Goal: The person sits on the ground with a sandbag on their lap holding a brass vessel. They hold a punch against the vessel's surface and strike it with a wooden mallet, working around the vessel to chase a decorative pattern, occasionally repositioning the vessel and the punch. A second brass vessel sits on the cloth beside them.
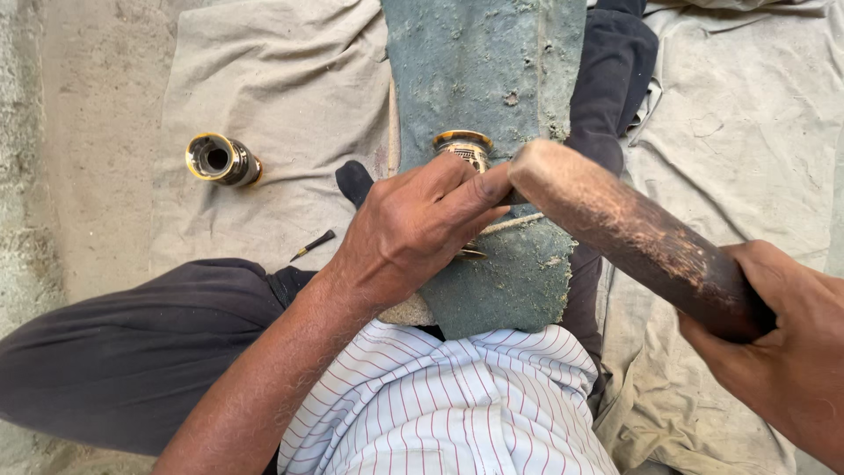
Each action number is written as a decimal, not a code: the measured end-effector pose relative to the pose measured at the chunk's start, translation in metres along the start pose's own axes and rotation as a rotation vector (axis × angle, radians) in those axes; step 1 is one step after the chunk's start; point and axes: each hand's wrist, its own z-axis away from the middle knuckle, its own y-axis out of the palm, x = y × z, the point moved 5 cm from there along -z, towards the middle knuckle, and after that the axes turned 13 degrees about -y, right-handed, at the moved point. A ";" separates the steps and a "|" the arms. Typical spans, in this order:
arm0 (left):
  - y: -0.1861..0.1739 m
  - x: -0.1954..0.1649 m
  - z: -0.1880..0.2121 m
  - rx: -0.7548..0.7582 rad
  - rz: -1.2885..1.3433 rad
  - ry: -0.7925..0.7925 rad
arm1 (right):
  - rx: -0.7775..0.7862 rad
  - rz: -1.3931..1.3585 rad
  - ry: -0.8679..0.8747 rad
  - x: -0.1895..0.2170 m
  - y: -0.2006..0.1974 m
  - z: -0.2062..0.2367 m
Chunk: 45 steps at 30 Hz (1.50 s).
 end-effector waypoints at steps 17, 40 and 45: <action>0.000 0.014 0.002 -0.029 0.141 -0.082 | -0.290 -0.232 -0.134 0.022 -0.007 0.009; 0.003 0.018 0.004 -0.060 0.122 -0.064 | -0.012 0.138 -0.073 -0.021 -0.011 -0.018; 0.005 0.019 0.002 -0.040 0.157 -0.051 | -0.087 0.099 -0.225 -0.001 -0.020 -0.014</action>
